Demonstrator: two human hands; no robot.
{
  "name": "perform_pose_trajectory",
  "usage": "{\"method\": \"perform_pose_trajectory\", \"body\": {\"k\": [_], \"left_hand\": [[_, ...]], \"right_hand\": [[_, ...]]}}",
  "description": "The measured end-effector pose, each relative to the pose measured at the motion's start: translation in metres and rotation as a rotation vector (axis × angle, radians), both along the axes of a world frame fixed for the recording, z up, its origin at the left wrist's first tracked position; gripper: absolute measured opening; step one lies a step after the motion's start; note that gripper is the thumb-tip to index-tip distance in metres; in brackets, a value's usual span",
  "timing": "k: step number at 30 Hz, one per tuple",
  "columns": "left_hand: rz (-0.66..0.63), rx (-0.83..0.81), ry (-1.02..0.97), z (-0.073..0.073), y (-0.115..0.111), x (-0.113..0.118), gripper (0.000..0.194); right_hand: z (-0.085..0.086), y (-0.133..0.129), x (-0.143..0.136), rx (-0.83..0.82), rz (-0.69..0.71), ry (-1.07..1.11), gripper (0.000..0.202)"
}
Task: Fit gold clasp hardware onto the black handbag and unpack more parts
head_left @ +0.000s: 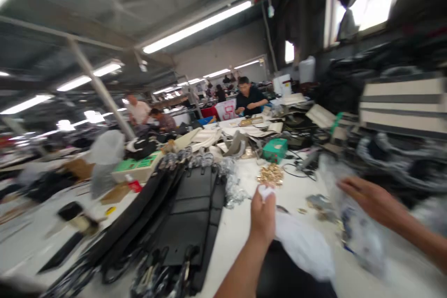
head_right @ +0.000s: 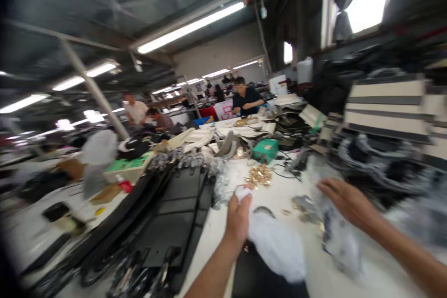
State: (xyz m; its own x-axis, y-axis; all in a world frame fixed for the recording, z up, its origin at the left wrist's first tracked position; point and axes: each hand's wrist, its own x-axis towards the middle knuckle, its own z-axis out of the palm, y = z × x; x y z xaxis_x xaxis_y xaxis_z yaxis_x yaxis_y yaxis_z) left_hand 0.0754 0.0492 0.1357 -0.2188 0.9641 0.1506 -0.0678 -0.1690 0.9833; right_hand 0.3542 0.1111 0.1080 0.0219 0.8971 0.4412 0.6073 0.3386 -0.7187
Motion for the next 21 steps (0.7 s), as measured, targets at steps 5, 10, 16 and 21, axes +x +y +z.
{"method": "perform_pose_trajectory", "body": {"k": [5,10,16,21], "left_hand": [[-0.175,-0.034,0.32,-0.002,0.018,0.02,0.042],[-0.275,0.033,0.428,-0.012,0.022,0.061,0.043],[-0.421,-0.088,0.225,-0.018,0.03,0.08,0.022],[-0.503,-0.195,0.01,-0.02,0.033,0.074,0.035]], "right_hand": [[0.019,-0.001,0.005,-0.179,-0.036,0.221,0.039],[0.023,-0.014,-0.021,-0.378,0.094,0.668,0.034],[0.022,-0.018,-0.026,-0.386,0.071,0.702,0.039],[0.018,-0.027,-0.021,-0.363,0.127,0.392,0.045]]}}
